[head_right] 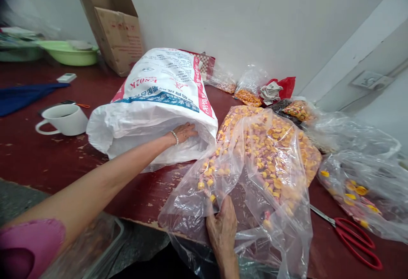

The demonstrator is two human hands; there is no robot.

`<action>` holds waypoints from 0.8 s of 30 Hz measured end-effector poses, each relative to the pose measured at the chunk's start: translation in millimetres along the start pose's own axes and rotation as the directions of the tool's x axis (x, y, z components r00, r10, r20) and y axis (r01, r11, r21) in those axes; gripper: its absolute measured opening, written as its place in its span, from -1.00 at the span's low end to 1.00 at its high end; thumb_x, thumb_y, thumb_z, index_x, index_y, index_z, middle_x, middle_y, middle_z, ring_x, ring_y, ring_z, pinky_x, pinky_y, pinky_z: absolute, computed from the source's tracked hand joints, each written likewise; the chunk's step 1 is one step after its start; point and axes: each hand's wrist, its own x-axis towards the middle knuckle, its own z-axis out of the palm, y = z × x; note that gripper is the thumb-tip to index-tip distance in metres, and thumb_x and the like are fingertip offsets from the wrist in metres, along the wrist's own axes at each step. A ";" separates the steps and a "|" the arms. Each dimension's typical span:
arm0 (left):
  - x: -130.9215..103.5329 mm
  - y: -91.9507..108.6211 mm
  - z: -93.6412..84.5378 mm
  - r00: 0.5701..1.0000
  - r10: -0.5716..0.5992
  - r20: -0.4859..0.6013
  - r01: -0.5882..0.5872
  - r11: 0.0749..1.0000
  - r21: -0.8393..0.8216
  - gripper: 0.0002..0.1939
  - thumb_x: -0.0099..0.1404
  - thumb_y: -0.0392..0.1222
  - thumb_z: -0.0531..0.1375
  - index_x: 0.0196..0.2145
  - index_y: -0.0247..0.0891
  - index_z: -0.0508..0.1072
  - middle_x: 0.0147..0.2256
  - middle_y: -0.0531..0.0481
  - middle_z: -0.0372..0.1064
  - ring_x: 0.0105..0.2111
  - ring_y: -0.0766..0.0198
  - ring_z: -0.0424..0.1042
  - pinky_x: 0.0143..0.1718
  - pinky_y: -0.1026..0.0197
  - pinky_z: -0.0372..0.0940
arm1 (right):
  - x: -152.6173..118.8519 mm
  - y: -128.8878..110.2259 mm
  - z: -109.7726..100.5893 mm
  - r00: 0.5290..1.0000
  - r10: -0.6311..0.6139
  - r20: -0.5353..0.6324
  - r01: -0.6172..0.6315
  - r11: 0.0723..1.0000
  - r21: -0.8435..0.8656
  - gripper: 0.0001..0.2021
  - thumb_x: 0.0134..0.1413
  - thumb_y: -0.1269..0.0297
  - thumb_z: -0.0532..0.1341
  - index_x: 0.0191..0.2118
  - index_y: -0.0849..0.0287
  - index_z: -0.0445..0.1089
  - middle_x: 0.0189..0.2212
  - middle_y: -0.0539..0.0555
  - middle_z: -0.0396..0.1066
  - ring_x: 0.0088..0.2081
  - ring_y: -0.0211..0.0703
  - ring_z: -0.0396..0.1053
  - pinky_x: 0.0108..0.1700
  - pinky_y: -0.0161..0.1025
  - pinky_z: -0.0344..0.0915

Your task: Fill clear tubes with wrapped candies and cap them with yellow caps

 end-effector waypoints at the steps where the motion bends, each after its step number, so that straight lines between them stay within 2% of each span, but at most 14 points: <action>1: 3.6 -4.3 -0.3 1.000 0.017 0.014 -0.017 1.000 -0.005 -0.59 0.22 -0.42 0.00 -0.08 -0.10 0.47 -0.03 -0.11 0.30 -0.03 0.06 0.24 -0.04 0.08 0.14 | 0.1 0.5 0.1 1.000 0.001 -0.001 -0.001 1.000 0.000 -0.57 0.10 -0.09 0.06 -0.11 0.14 0.34 -0.25 0.10 0.41 -0.28 -0.07 0.38 -0.22 -0.17 0.27; 4: 10.1 -11.6 -4.1 0.997 0.058 0.048 -0.057 0.998 -0.021 -0.60 0.13 -0.45 0.10 -0.12 -0.15 0.47 -0.06 -0.07 0.35 -0.05 0.11 0.29 -0.02 0.15 0.13 | 0.3 1.1 -0.8 1.000 -0.012 -0.008 0.012 1.000 0.011 -0.59 0.10 -0.07 0.07 -0.11 0.15 0.35 -0.26 0.11 0.42 -0.25 -0.05 0.38 -0.21 -0.17 0.27; 7: 7.6 -9.6 -12.2 0.995 0.076 0.071 -0.074 0.997 -0.018 -0.66 0.05 -0.46 0.14 -0.20 -0.27 0.48 -0.21 -0.06 0.39 -0.10 0.14 0.31 -0.02 0.19 0.12 | 0.2 1.7 -2.3 1.000 -0.012 -0.010 0.012 0.999 0.032 -0.58 0.11 -0.08 0.07 -0.11 0.16 0.34 -0.28 0.11 0.42 -0.25 -0.03 0.39 -0.21 -0.17 0.27; 10: -3.1 -2.9 -24.0 0.995 0.075 0.060 -0.074 0.997 -0.011 -0.71 -0.02 -0.42 0.18 -0.27 -0.38 0.46 -0.25 -0.05 0.34 -0.03 0.08 0.24 0.05 0.14 0.04 | -0.3 1.7 -3.8 1.000 -0.002 -0.011 0.003 0.999 0.039 -0.58 0.11 -0.07 0.07 -0.11 0.16 0.34 -0.29 0.11 0.43 -0.30 -0.04 0.39 -0.23 -0.16 0.27; 13: -21.8 4.4 -35.6 0.998 0.064 0.020 -0.063 0.996 -0.059 -0.73 -0.19 -0.39 0.29 -0.42 -0.33 0.43 -0.20 -0.10 0.32 0.02 -0.02 0.17 0.08 0.04 -0.01 | -0.5 -0.9 -4.4 1.000 0.003 -0.015 -0.003 0.999 0.040 -0.60 0.10 -0.06 0.09 -0.12 0.16 0.34 -0.26 0.13 0.43 -0.29 -0.03 0.38 -0.22 -0.14 0.26; 15: -40.9 10.6 -39.9 0.999 0.035 -0.022 -0.037 0.991 -0.132 -0.69 -0.27 -0.37 0.34 -0.49 -0.29 0.38 -0.21 -0.12 0.32 -0.02 -0.04 0.18 0.06 0.01 0.02 | 0.0 -3.5 -3.8 0.999 0.029 -0.014 -0.028 0.997 0.073 -0.61 0.08 -0.06 0.12 -0.15 0.15 0.34 -0.27 0.13 0.44 -0.27 -0.01 0.38 -0.21 -0.12 0.27; 17: -65.9 19.3 -40.6 0.998 -0.019 -0.067 0.004 0.979 -0.206 -0.69 -0.24 -0.32 0.35 -0.47 -0.27 0.36 -0.25 -0.10 0.32 -0.08 0.00 0.23 0.01 0.01 0.06 | 0.7 -4.9 -3.9 0.997 0.075 -0.005 -0.072 0.977 0.200 -0.62 0.04 -0.05 0.16 -0.15 0.14 0.32 -0.27 0.12 0.45 -0.27 -0.02 0.39 -0.22 -0.11 0.30; 19: -95.9 31.2 -39.1 0.989 -0.102 -0.106 0.070 0.959 -0.273 -0.73 -0.10 -0.25 0.30 -0.39 -0.26 0.34 -0.32 -0.04 0.31 -0.19 0.09 0.29 -0.08 0.06 0.14 | 0.3 -4.5 -7.5 0.990 0.143 -0.008 -0.126 0.896 0.427 -0.60 0.00 -0.03 0.21 -0.13 0.15 0.28 -0.28 0.10 0.45 -0.29 -0.06 0.41 -0.24 -0.13 0.35; 21: -128.0 46.6 -38.4 0.970 -0.200 -0.135 0.145 0.931 -0.336 -0.78 0.09 -0.18 0.18 -0.28 -0.27 0.29 -0.37 0.01 0.28 -0.34 0.22 0.31 -0.23 0.15 0.21 | -3.1 -4.2 -17.4 0.969 0.243 -0.039 -0.167 0.764 0.623 -0.57 -0.04 -0.01 0.25 -0.14 0.16 0.25 -0.29 0.09 0.45 -0.32 -0.10 0.43 -0.28 -0.17 0.38; 22: -143.7 55.6 -39.3 0.957 -0.250 -0.145 0.180 0.908 -0.378 -0.79 0.17 -0.16 0.12 -0.24 -0.27 0.25 -0.38 0.04 0.27 -0.40 0.28 0.30 -0.30 0.20 0.22 | -6.4 -5.4 -25.0 0.950 0.302 -0.078 -0.172 0.717 0.675 -0.58 -0.07 0.00 0.28 -0.16 0.16 0.26 -0.31 0.08 0.44 -0.33 -0.12 0.43 -0.31 -0.19 0.39; 24: -171.6 76.2 -44.3 0.921 -0.356 -0.156 0.224 0.814 -0.537 -0.80 0.22 -0.13 0.07 -0.22 -0.25 0.18 -0.40 0.09 0.23 -0.46 0.37 0.26 -0.39 0.28 0.21 | -15.8 -13.7 -43.2 0.905 0.377 -0.196 -0.139 0.698 0.702 -0.59 -0.11 0.04 0.32 -0.19 0.17 0.29 -0.32 0.06 0.43 -0.34 -0.16 0.43 -0.34 -0.25 0.38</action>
